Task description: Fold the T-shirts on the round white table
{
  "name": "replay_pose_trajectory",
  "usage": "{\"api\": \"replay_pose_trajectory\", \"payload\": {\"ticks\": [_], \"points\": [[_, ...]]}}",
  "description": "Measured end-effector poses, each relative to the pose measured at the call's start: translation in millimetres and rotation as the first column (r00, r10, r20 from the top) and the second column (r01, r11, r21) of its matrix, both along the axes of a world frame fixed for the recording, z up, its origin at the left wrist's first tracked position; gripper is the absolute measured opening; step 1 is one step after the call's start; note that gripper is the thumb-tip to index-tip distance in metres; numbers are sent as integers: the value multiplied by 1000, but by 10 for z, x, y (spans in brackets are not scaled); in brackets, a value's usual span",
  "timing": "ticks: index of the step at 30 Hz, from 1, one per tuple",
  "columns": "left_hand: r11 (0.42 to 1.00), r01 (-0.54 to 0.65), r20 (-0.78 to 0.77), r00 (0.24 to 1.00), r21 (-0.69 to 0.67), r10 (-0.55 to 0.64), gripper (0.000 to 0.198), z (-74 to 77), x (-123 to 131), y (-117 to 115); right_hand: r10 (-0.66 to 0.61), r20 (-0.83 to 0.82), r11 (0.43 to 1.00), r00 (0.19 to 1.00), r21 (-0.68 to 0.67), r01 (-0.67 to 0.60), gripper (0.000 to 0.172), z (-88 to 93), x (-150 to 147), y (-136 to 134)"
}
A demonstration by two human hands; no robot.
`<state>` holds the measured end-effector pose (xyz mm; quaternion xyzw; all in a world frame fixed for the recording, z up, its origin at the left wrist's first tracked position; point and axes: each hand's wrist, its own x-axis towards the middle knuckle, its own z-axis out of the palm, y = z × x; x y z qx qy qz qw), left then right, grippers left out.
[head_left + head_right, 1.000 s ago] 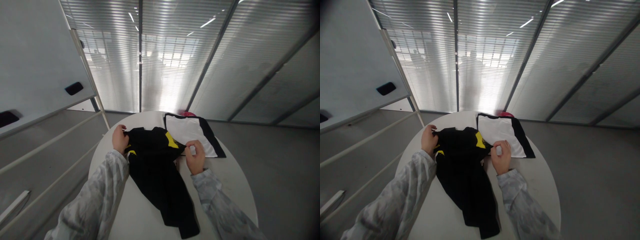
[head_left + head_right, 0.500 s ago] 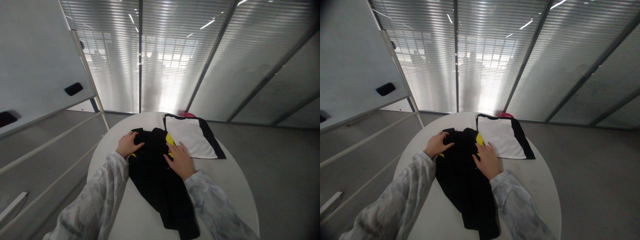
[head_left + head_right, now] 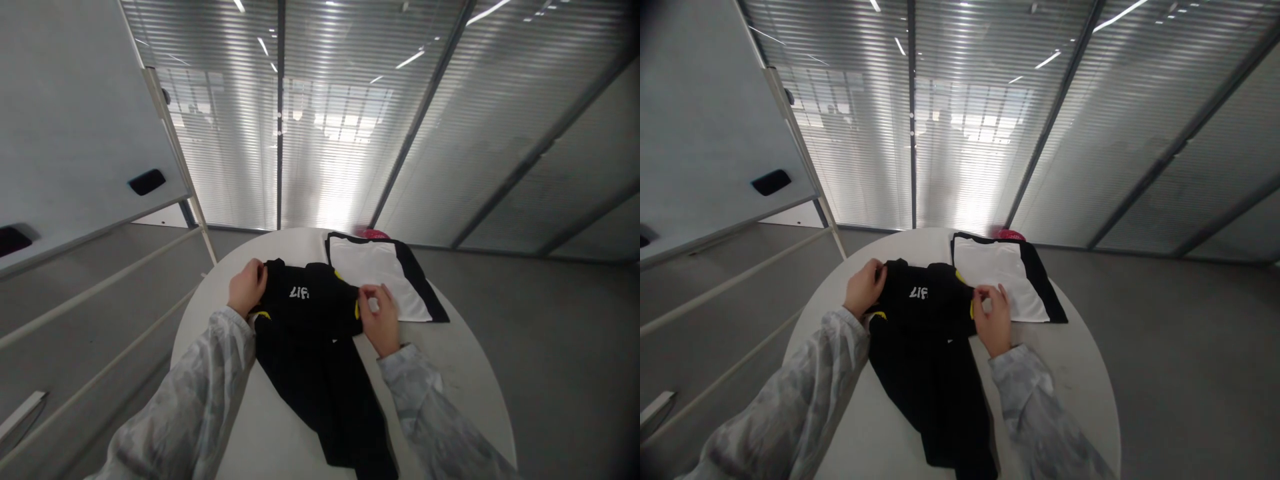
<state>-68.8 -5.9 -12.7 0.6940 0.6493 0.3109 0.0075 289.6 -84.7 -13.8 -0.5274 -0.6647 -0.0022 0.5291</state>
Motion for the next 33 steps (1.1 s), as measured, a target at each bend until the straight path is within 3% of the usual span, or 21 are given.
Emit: {"api": "replay_pose_trajectory", "payload": {"ticks": [2, 5, 8, 11, 13, 15, 18, 20, 23, 27, 30, 33], "points": [[994, -110, 109, 988, 18, 107, 23, -7, -44, 35, -83, -231, 996, 969, 16, 89, 22, -44, 248, 103], [971, -229, 302, 933, 72, 198, 21, -65, -146, 133, -166, -492, 978, 855, 25, 205, 35, -125, 624, 259], [945, -303, 471, 856, 118, 216, 16, -166, -262, 248, -223, -612, 963, 759, -15, 270, 41, -211, 909, 364], [946, -320, 558, 794, 46, 241, 14, -230, -315, 302, -292, -632, 947, 718, -86, 310, 42, -274, 1060, 389], [953, -301, 566, 790, 24, 235, 16, -215, -281, 279, -315, -591, 940, 742, -85, 331, 38, -278, 1083, 357], [959, -260, 514, 841, 110, 170, 21, -157, -197, 216, -334, -478, 927, 813, -11, 375, 34, -243, 1039, 297], [962, -48, 288, 957, 268, -32, 25, -62, -36, 96, -338, -100, 929, 936, 124, 349, 41, -148, 856, 197], [967, 101, 122, 984, 235, -132, 30, -50, 47, 39, -274, 201, 959, 940, 128, 252, 45, -101, 692, 152], [989, 118, -28, 993, 89, -116, 46, -117, 85, 22, -165, 469, 986, 868, 57, 157, 36, -94, 494, 131], [999, 28, -92, 995, -32, -31, 32, -192, 17, 65, -137, 514, 989, 847, 18, 149, 19, -147, 466, 148], [996, 41, -83, 995, -84, -48, 16, -163, -22, 70, -167, 445, 985, 880, 45, 164, 22, -171, 560, 173], [996, 34, -78, 996, -84, -41, 14, -101, -31, 46, -209, 340, 978, 917, 64, 199, 29, -174, 681, 205]]}}
